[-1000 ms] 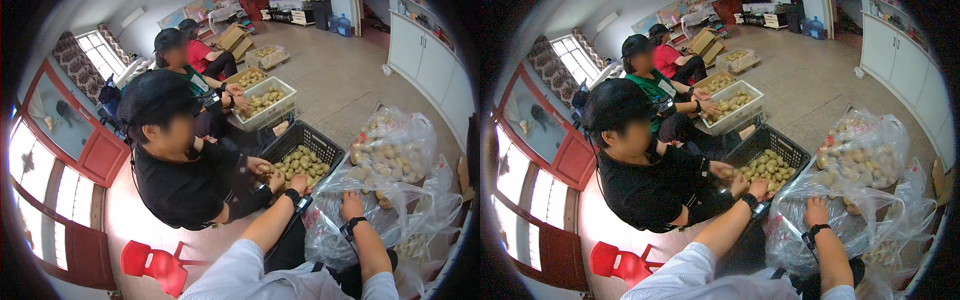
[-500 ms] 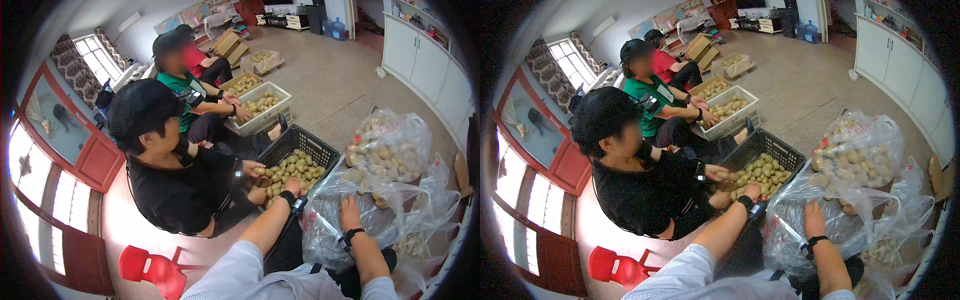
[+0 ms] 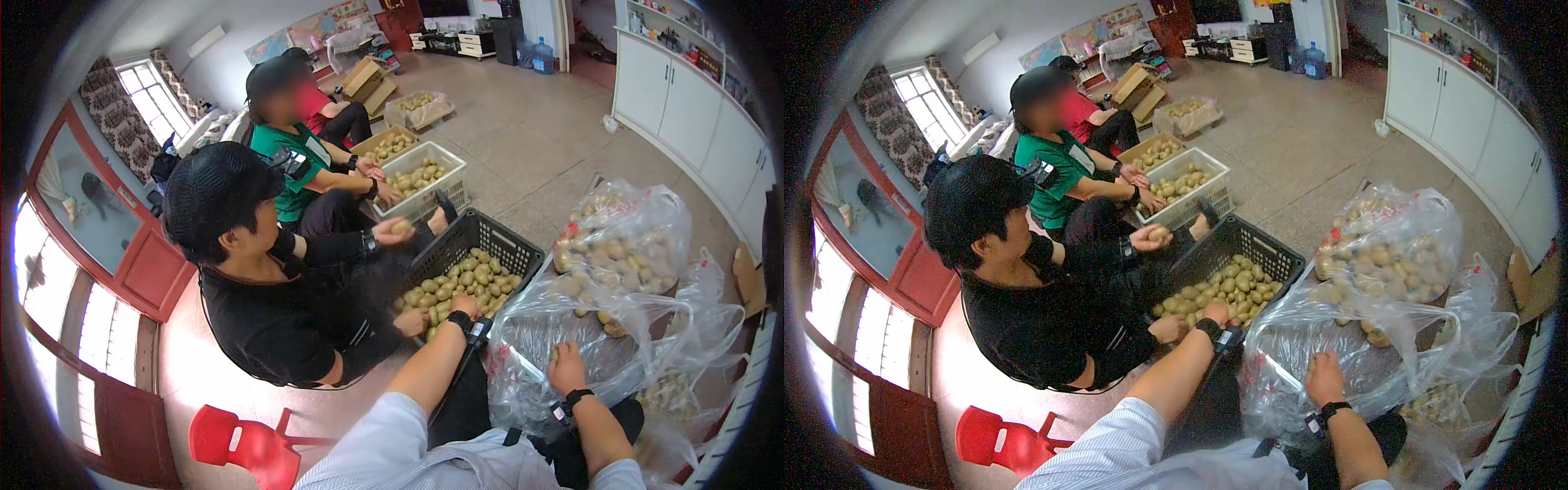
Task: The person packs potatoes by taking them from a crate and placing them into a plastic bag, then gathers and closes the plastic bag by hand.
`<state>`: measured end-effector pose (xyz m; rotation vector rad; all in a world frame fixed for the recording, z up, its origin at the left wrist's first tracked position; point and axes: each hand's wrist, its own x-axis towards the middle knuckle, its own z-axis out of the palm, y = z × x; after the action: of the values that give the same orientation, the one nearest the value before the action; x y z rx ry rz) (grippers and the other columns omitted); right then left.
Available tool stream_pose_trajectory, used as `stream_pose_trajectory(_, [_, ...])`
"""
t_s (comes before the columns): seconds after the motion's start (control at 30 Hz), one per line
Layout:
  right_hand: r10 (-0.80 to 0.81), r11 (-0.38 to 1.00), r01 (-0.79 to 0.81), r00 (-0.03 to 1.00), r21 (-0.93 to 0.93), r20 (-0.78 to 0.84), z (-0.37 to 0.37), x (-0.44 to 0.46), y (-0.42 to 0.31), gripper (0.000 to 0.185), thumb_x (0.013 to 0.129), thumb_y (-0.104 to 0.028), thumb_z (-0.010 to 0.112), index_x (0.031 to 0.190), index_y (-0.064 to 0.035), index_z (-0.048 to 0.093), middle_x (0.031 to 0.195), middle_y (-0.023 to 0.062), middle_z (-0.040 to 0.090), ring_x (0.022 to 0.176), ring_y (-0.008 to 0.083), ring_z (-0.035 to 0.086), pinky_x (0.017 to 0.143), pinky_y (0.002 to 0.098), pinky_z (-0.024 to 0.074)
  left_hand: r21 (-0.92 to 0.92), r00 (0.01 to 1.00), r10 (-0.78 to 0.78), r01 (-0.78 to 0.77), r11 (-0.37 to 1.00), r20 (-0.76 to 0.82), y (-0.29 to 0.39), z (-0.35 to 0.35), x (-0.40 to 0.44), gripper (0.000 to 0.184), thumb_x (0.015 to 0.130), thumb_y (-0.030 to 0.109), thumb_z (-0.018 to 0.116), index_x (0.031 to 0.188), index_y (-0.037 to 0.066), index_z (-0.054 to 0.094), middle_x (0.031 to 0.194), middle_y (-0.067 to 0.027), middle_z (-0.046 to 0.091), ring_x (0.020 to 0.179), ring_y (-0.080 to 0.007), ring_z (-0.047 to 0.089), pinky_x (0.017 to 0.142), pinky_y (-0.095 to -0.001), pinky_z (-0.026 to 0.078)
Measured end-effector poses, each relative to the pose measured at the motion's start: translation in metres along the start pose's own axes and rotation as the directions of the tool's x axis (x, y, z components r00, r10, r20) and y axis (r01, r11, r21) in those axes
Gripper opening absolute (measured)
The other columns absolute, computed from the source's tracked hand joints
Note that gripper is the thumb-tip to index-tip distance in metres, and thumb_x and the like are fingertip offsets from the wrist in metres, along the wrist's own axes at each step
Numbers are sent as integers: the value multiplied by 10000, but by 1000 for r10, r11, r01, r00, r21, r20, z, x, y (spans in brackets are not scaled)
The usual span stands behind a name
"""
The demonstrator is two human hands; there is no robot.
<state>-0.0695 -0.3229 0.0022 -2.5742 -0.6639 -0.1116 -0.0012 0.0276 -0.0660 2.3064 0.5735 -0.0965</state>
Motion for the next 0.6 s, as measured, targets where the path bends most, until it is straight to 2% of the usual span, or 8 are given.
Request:
stream_pose_trajectory(0.07, [227, 972, -234, 963, 32, 145, -6, -2, -2, 339, 806, -124, 562, 1129, -38, 508, 1158, 225, 499, 998, 427, 561, 852, 503, 474, 615, 956, 291, -256, 746, 45, 7, -16, -11, 192, 805, 152, 574, 716, 86, 730, 717, -113, 688, 679, -275, 667, 584, -419, 522])
stream_pose_trajectory(0.2, [254, 959, -267, 959, 100, 126, -1, -4, 17, 338, 833, -153, 553, 1144, -32, 494, 1162, 241, 508, 1008, 443, 552, 873, 498, 461, 593, 942, 109, -286, 753, 317, 9, -24, 0, 185, 790, 173, 592, 703, 90, 732, 718, -119, 690, 687, -270, 672, 578, -409, 518])
stream_pose_trajectory(0.3, [279, 946, -286, 958, 149, 69, 7, -5, 31, 351, 842, -158, 550, 1160, -26, 481, 1146, 253, 524, 1018, 445, 545, 876, 503, 454, 632, 972, 40, -183, 753, 233, 4, -18, 4, 168, 776, 176, 610, 691, 107, 737, 695, -113, 683, 678, -255, 670, 574, -398, 513])
stream_pose_trajectory(0.4, [323, 939, -327, 945, 112, 48, 8, -6, 37, 369, 830, -125, 568, 1173, -21, 478, 1120, 248, 542, 1036, 443, 538, 874, 505, 453, 477, 987, -5, -73, 876, 162, 4, -17, 2, 178, 778, 177, 610, 668, 96, 724, 666, -111, 668, 635, -247, 657, 525, -403, 495])
stream_pose_trajectory(0.47, [302, 947, -309, 949, 89, 89, -5, -5, 29, 413, 806, -78, 595, 1196, -16, 471, 1115, 246, 551, 1051, 432, 534, 885, 497, 450, 655, 944, 312, -305, 691, 110, 18, -23, -14, 166, 790, 164, 597, 704, 72, 705, 615, -106, 643, 594, -247, 643, 464, -402, 473])
stream_pose_trajectory(0.5, [303, 947, -311, 949, 87, 89, -3, -7, 31, 413, 806, -78, 595, 1196, -16, 471, 1115, 246, 551, 1051, 432, 534, 885, 497, 450, 654, 943, 313, -307, 692, 111, 25, -24, -20, 166, 790, 164, 597, 704, 72, 705, 615, -106, 643, 594, -247, 643, 464, -402, 473])
stream_pose_trajectory(0.57, [304, 947, -306, 952, 100, 33, 4, -9, 37, 427, 791, -55, 616, 1192, -17, 474, 1122, 244, 551, 1061, 426, 529, 897, 489, 442, 184, 990, 141, -137, 973, -10, 44, -24, -30, 182, 820, 175, 571, 733, 62, 685, 601, -98, 614, 546, -232, 611, 432, -377, 454])
stream_pose_trajectory(0.6, [305, 946, -307, 952, 99, 34, 4, -10, 38, 427, 791, -55, 616, 1192, -17, 474, 1122, 244, 551, 1061, 426, 529, 897, 489, 442, -86, 999, 33, -36, 996, -31, 52, -22, -32, 191, 835, 180, 558, 747, 57, 674, 594, -94, 599, 522, -225, 595, 417, -364, 444])
